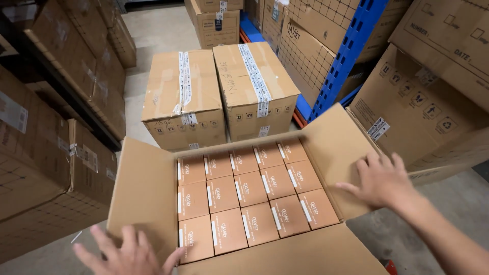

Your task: A person is seen packing small product boxes into a larger cardboard shipping carton in a warehouse.

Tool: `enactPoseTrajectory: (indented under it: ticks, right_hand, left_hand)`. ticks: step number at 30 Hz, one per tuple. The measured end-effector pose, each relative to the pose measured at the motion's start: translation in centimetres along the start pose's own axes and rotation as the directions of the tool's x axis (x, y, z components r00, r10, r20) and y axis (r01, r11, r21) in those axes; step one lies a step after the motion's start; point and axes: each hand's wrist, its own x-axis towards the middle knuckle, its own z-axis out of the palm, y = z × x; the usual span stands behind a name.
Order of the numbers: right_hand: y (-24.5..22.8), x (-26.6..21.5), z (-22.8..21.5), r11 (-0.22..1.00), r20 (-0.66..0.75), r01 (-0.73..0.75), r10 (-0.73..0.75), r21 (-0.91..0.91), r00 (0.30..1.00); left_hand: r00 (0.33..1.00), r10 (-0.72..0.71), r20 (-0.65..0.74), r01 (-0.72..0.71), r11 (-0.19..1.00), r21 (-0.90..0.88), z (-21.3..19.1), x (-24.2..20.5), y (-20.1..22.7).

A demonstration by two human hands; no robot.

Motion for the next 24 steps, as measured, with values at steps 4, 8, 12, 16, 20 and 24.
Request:
enactPoseTrajectory:
  ticks: [4, 8, 12, 16, 20, 24]
  right_hand:
    - [-3.8, 0.1, 2.6, 0.996, 0.269, -0.044, 0.020, 0.082, 0.963]
    - [-4.1, 3.7, 10.4, 0.909, 0.120, -0.043, -0.008, 0.415, 0.993]
    - [-4.6, 4.6, 12.5, 0.450, 0.286, -0.244, -0.027, 0.859, 0.958]
    - [-7.3, 3.4, 11.7, -0.293, 0.382, -0.425, -0.196, 0.856, 0.903]
    - [-7.7, 2.3, 12.9, -0.409, 0.359, -0.419, -0.217, 0.811, 0.908]
    - [-9.7, -2.9, 12.7, -0.402, 0.443, -0.443, -0.098, 0.801, 0.891]
  left_hand:
    - [0.990, -0.135, -0.032, 0.134, 0.991, -0.029, 6.5, 1.3, 6.2]
    - [0.920, -0.365, -0.144, 0.204, 0.759, -0.618, 13.6, 2.8, 11.1]
    - [0.870, 0.028, 0.492, 0.469, 0.258, -0.845, 9.5, 3.4, 7.6]
    - [0.698, 0.371, 0.613, 0.716, -0.343, -0.608, 9.4, 4.0, 9.0]
    - [0.721, 0.474, 0.506, 0.693, -0.488, -0.530, 9.2, 4.9, 8.5]
    - [0.813, 0.450, 0.370, 0.499, -0.208, -0.841, 10.6, 9.8, 6.7]
